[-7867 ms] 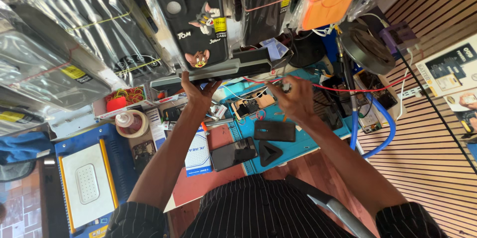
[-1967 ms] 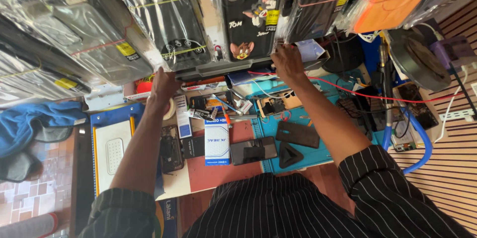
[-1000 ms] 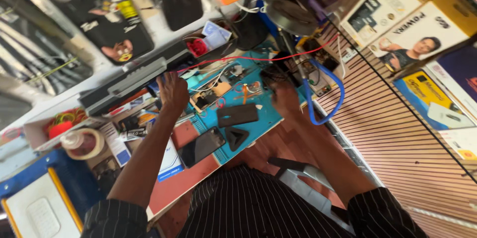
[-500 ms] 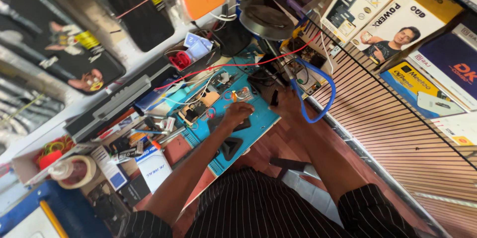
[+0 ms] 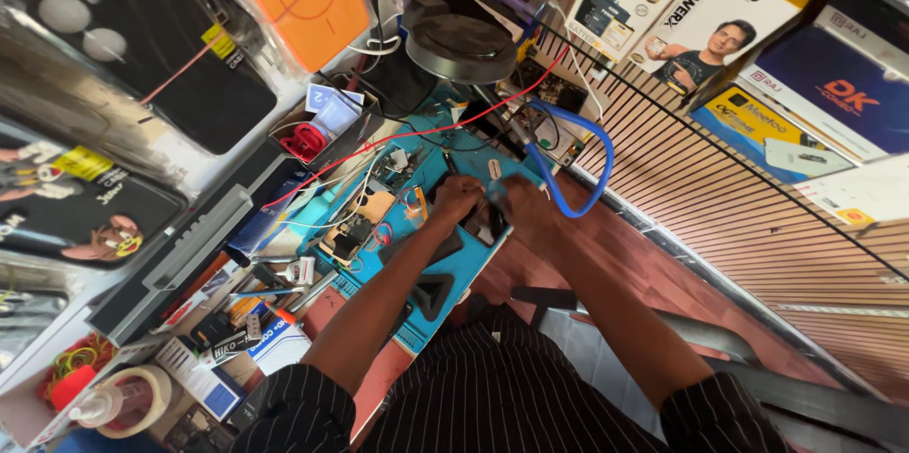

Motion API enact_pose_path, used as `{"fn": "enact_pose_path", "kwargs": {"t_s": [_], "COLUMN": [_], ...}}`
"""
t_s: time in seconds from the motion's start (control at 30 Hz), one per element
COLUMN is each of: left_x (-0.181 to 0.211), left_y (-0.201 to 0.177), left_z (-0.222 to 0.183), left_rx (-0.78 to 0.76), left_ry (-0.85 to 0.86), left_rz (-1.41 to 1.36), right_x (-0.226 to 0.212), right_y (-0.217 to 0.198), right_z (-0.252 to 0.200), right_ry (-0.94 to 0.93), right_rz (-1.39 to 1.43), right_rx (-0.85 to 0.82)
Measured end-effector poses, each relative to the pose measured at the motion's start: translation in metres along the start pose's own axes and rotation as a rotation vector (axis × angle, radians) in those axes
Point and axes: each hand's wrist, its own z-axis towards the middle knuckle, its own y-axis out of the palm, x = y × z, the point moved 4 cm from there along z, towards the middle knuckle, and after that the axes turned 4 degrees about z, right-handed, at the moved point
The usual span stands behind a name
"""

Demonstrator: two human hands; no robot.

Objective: The person disassembles a mobile phone on a repair bench, removing the back panel and internal components.

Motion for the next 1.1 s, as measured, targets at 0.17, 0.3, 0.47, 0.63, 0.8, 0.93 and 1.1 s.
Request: {"fn": "enact_pose_path", "kwargs": {"t_s": [0.17,0.3,0.47,0.63,0.8,0.93,1.1], "left_x": [-0.002,-0.01,-0.029,-0.037,-0.025,-0.01,0.001], "left_y": [0.012,0.019,0.018,0.019,0.01,0.004,-0.003], "left_z": [0.013,0.028,0.046,0.044,0.029,0.017,0.009], "left_rx": [0.1,0.131,0.17,0.278,0.32,0.239,0.279], "left_ry": [0.154,0.276,0.114,0.117,0.019,-0.244,-0.184], "left_rz": [0.202,0.328,0.252,0.159,0.091,-0.045,-0.075], "right_x": [0.007,-0.007,0.003,0.013,0.015,0.002,-0.017], "right_y": [0.004,0.009,0.015,0.02,0.024,0.019,0.004], "right_z": [0.047,0.063,0.082,0.091,0.093,0.087,0.076], "right_ry": [0.076,0.102,0.152,0.216,0.114,-0.148,-0.229], "right_rz": [-0.314,-0.25,-0.268,-0.251,-0.314,-0.582,-0.611], "right_rx": [0.013,0.02,-0.089,-0.162,-0.136,0.186,0.197]}}
